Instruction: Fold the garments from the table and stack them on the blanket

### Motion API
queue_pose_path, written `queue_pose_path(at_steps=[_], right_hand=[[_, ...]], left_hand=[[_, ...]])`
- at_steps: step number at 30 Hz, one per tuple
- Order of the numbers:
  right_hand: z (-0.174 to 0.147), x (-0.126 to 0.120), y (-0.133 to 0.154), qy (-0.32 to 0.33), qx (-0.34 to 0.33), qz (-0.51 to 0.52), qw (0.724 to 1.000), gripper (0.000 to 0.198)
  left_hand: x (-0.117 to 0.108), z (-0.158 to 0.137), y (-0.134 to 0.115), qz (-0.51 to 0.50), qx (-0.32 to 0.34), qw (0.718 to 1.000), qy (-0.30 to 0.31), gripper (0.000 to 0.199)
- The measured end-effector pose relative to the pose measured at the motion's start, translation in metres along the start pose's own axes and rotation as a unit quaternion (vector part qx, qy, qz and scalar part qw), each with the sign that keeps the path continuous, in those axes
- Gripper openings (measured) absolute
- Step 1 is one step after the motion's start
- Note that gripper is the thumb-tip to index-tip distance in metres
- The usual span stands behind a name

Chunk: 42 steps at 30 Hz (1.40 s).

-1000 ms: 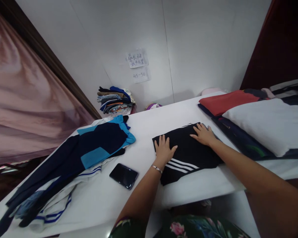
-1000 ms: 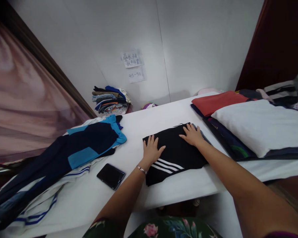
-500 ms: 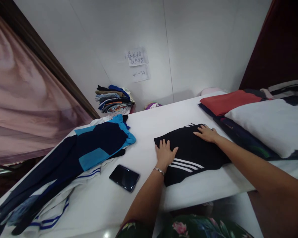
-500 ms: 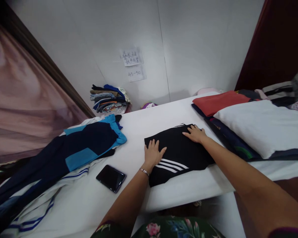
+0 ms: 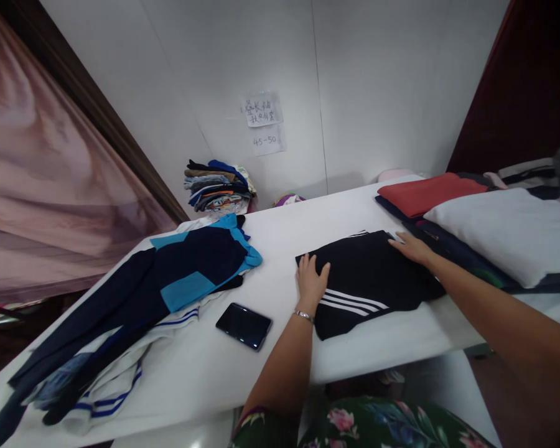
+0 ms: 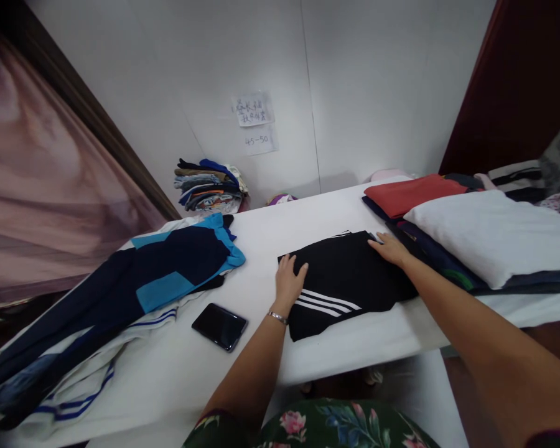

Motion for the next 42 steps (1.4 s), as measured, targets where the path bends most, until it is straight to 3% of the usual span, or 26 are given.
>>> queue_pose_path(at_steps=[4, 8, 13, 17, 19, 21, 23, 26, 29, 35, 37, 42], right_hand=[[-0.024, -0.010, -0.025, -0.009, 0.050, 0.041, 0.998, 0.079], [-0.038, -0.011, -0.030, -0.020, 0.083, 0.127, 0.988, 0.085], [-0.049, -0.003, -0.015, 0.002, 0.085, 0.243, 0.966, 0.082], [-0.063, 0.012, 0.010, 0.041, 0.021, 0.310, 0.949, 0.068], [-0.070, 0.014, 0.020, 0.023, -0.018, 0.261, 0.965, 0.059], [-0.074, 0.014, 0.025, -0.010, -0.036, 0.135, 0.990, 0.054], [-0.074, 0.012, 0.027, -0.031, -0.039, 0.009, 0.999, 0.057], [-0.072, 0.002, 0.042, -0.069, -0.081, -0.101, 0.989, 0.065], [-0.072, -0.001, 0.086, -0.094, -0.187, -0.121, 0.970, 0.067], [-0.060, 0.041, 0.182, 0.021, -0.305, -0.124, 0.944, 0.072], [-0.047, 0.055, 0.186, 0.056, -0.287, -0.136, 0.947, 0.074], [-0.016, 0.076, 0.160, 0.094, -0.222, -0.139, 0.961, 0.077]], left_hand=[[-0.019, 0.007, 0.032, -0.065, -0.109, 0.991, -0.037, 0.057], [-0.015, 0.012, 0.048, -0.171, -0.165, 0.971, -0.001, 0.059], [-0.005, 0.016, 0.049, -0.293, -0.154, 0.943, 0.019, 0.050], [-0.020, 0.019, 0.064, -0.285, -0.168, 0.943, -0.023, 0.057], [-0.026, 0.019, 0.073, -0.237, -0.185, 0.954, -0.013, 0.057], [-0.028, 0.017, 0.078, -0.192, -0.193, 0.962, 0.013, 0.053], [-0.029, 0.015, 0.078, -0.163, -0.192, 0.967, 0.027, 0.050], [-0.030, 0.011, 0.073, -0.127, -0.194, 0.972, 0.032, 0.051], [-0.032, 0.009, 0.068, -0.109, -0.206, 0.972, 0.037, 0.054], [-0.035, 0.007, 0.067, -0.103, -0.217, 0.970, 0.041, 0.059], [-0.034, 0.007, 0.068, -0.102, -0.215, 0.971, 0.039, 0.059], [-0.032, 0.006, 0.066, -0.087, -0.201, 0.975, 0.033, 0.058]])
Point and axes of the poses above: each hand's wrist, its own z-axis towards the middle knuckle, its own x-axis out of the palm, y = z × x, the point moved 7 cm from there along z, towards the middle knuckle, and after that the axes turned 2 degrees about y, right-handed, at the moved point
